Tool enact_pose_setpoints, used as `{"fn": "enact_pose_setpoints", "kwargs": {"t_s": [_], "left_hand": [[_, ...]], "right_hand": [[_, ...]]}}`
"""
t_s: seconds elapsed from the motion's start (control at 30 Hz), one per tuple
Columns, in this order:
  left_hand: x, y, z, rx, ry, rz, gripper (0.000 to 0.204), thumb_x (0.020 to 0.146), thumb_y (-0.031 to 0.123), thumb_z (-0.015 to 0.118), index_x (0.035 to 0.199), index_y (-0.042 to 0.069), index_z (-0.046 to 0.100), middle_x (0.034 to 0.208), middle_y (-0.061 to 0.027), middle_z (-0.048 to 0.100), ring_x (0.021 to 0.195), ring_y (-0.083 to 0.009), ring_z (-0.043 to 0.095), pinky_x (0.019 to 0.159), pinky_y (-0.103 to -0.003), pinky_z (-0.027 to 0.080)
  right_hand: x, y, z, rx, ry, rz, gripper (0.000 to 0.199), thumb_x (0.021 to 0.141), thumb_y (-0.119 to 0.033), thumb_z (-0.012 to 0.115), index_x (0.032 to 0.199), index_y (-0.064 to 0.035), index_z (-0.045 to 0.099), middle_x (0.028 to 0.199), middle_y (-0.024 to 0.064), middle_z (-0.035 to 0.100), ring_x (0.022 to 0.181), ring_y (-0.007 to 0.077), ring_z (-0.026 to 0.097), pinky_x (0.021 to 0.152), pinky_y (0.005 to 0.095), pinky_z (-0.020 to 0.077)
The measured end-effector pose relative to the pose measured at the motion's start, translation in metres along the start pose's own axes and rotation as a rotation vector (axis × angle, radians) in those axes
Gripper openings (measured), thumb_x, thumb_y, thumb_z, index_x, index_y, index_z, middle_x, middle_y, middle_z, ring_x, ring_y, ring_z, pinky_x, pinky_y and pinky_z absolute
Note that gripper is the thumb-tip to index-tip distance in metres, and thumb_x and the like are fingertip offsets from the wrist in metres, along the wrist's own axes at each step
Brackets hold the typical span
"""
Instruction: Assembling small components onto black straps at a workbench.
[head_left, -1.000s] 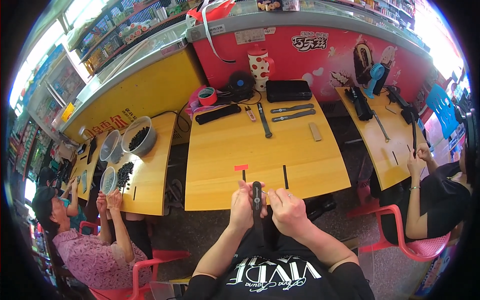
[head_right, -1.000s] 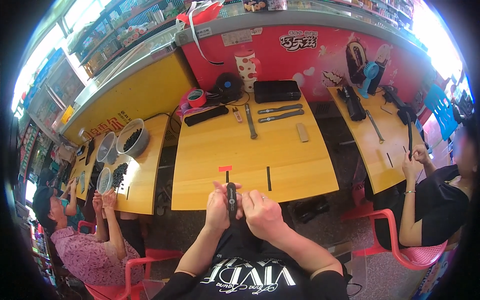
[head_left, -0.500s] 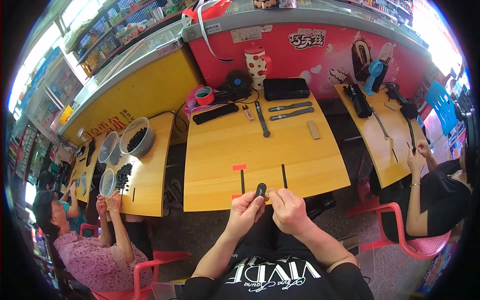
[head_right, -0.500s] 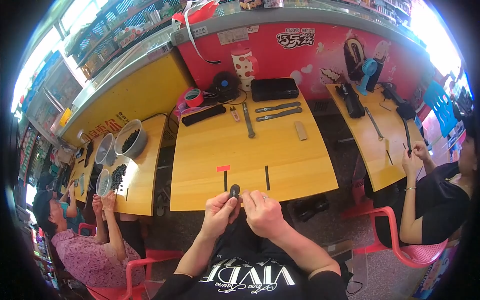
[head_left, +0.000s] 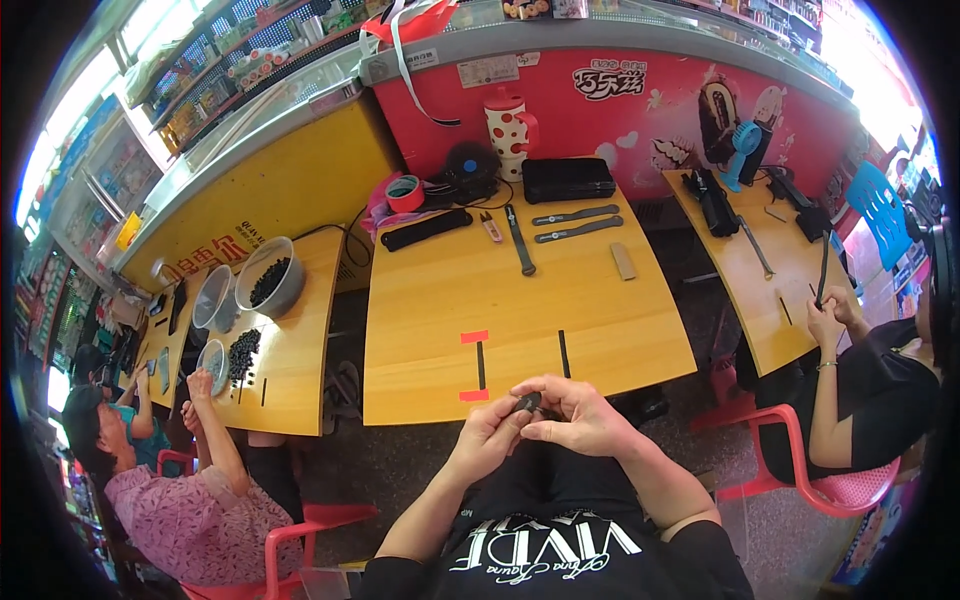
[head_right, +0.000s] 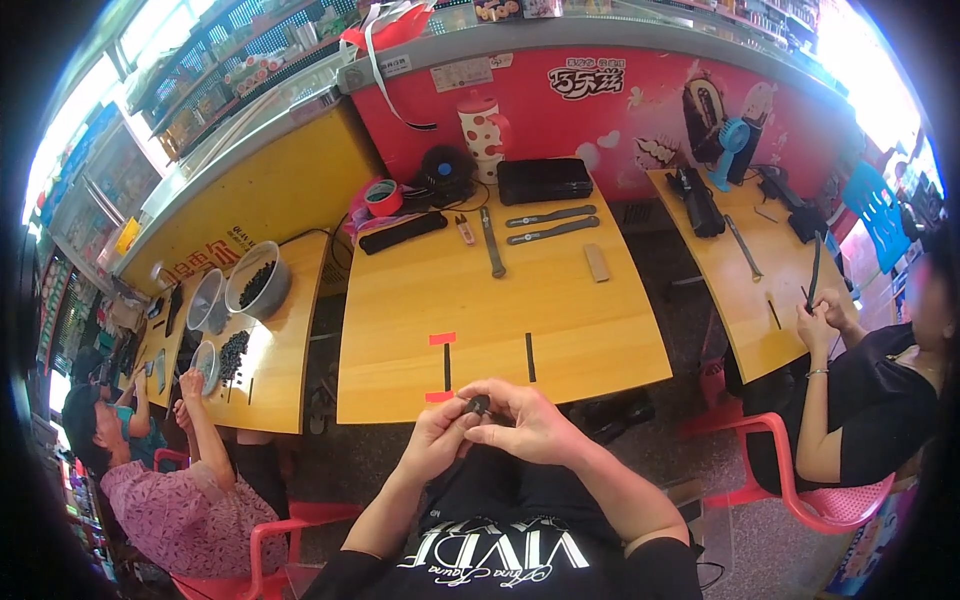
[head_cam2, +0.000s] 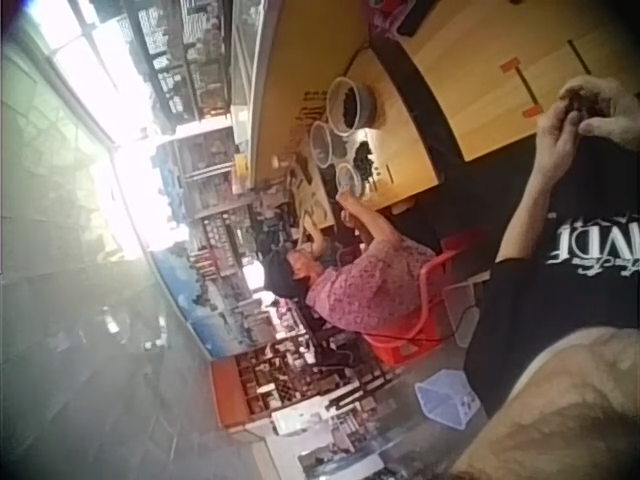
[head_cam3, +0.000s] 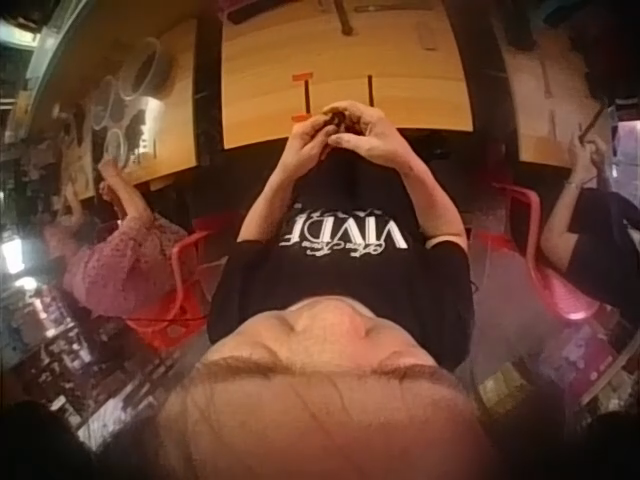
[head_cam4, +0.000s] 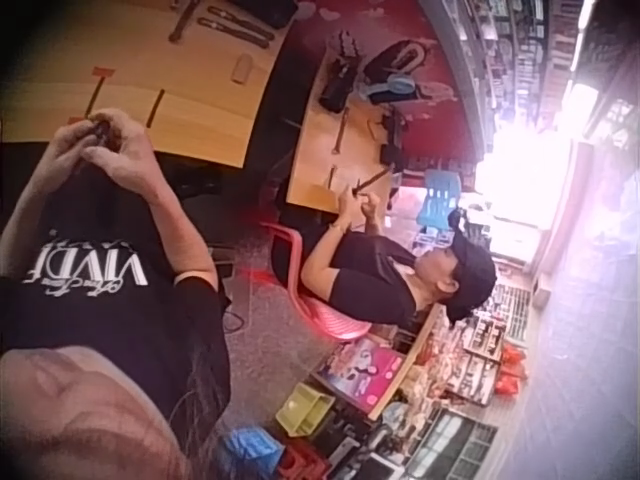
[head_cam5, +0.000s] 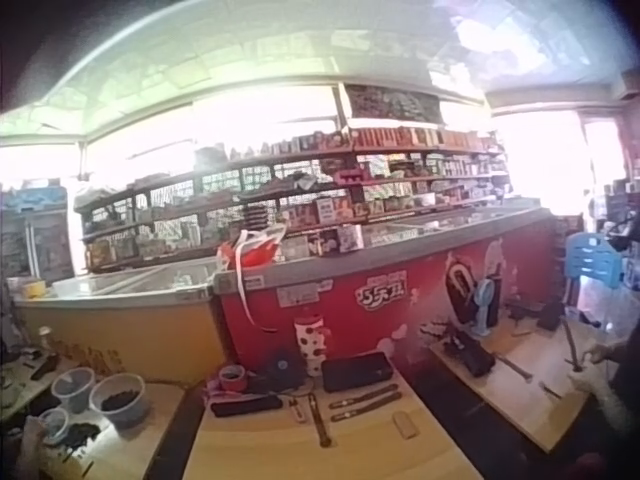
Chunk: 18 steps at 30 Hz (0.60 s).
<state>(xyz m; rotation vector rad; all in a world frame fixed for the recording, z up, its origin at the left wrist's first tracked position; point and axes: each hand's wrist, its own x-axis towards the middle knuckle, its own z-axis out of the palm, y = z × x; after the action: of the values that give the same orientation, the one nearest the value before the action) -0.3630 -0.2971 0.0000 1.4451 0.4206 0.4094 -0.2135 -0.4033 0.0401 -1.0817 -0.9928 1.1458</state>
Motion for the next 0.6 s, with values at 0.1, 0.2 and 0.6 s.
{"fn": "enact_pose_setpoints", "kwargs": {"t_s": [0.1,0.2,0.6], "left_hand": [[0.0,0.007,0.0,0.11,-0.032,-0.023,0.012,0.096,0.008,0.054,0.096,0.0,0.063,0.066,-0.0014,0.056,0.057,-0.0063,0.052,0.05,-0.023,0.04],[-0.002,0.013,-0.005,0.418,-0.081,0.177,0.011,0.092,0.004,0.057,0.098,-0.002,0.063,0.069,-0.0106,0.061,0.061,-0.0176,0.059,0.056,-0.029,0.046],[-0.006,0.015,-0.011,0.275,-0.291,0.036,0.012,0.09,0.004,0.061,0.099,-0.002,0.067,0.073,-0.0076,0.063,0.064,-0.0137,0.057,0.06,-0.028,0.046]], "right_hand": [[-0.003,0.005,-0.003,0.017,0.0,0.035,0.034,0.085,0.003,0.067,0.117,0.0007,0.055,0.09,-0.0005,0.061,0.083,0.0066,0.058,0.077,0.0231,0.0497],[-0.005,0.018,-0.006,0.048,-0.005,0.086,0.032,0.084,0.003,0.069,0.114,-0.0017,0.057,0.085,-0.003,0.058,0.079,0.0034,0.055,0.072,0.0209,0.0468],[-0.02,0.025,0.0,0.132,-0.016,-0.003,0.025,0.084,0.006,0.067,0.108,-0.0015,0.064,0.092,0.0016,0.065,0.085,0.0067,0.062,0.076,0.0215,0.0503]]}}
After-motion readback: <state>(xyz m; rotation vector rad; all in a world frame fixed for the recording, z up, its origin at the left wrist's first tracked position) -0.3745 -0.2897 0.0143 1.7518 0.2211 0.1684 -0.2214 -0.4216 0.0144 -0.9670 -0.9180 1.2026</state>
